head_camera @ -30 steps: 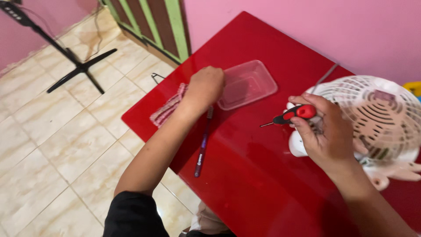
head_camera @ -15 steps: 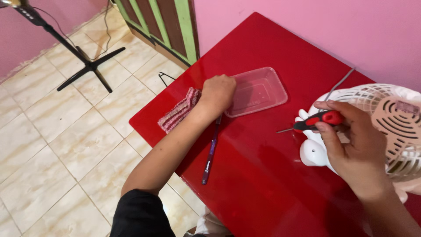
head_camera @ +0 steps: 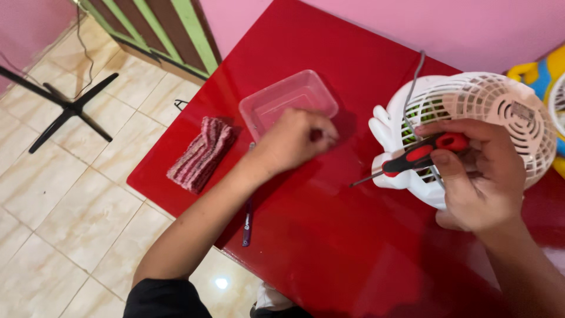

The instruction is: The person assembles a small white and green fan by first placing the green fan blade into the white base. They then attach the white protective cage and secure it by tightening several screws with a screwdriver.

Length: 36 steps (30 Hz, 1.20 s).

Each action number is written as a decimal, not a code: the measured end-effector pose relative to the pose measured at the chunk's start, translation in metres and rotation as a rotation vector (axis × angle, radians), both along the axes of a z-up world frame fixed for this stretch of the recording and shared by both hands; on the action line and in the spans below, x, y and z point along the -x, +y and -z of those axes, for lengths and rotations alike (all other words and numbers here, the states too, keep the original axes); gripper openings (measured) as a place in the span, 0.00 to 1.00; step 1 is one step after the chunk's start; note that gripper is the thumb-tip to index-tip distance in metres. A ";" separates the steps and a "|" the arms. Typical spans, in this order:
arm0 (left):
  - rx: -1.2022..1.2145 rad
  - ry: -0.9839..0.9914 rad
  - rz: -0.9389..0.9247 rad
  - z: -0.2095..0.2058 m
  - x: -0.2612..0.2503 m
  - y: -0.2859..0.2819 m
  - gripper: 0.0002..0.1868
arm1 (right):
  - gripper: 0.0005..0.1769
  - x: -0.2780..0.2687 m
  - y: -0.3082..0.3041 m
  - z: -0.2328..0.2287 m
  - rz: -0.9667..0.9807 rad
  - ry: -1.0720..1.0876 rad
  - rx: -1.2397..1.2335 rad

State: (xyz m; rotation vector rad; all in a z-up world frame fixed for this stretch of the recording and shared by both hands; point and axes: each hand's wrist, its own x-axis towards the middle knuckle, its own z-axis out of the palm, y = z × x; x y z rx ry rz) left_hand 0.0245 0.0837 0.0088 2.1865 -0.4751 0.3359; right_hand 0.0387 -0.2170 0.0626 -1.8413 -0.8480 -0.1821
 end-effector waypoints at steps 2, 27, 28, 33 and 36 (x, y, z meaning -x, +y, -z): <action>0.091 0.008 0.150 -0.007 0.001 -0.026 0.09 | 0.14 0.001 -0.007 -0.003 -0.014 0.041 -0.068; 0.086 0.068 0.148 0.018 -0.008 -0.100 0.08 | 0.13 -0.039 -0.072 0.010 -0.137 0.033 -0.193; 0.080 0.060 0.141 0.021 -0.008 -0.097 0.08 | 0.14 -0.038 -0.070 0.010 -0.128 0.011 -0.188; 0.113 0.069 0.145 0.030 -0.011 -0.089 0.10 | 0.17 -0.025 -0.060 0.011 -0.050 -0.052 -0.143; 0.136 0.050 0.156 0.032 -0.010 -0.087 0.11 | 0.19 -0.017 -0.054 0.008 -0.005 -0.137 -0.064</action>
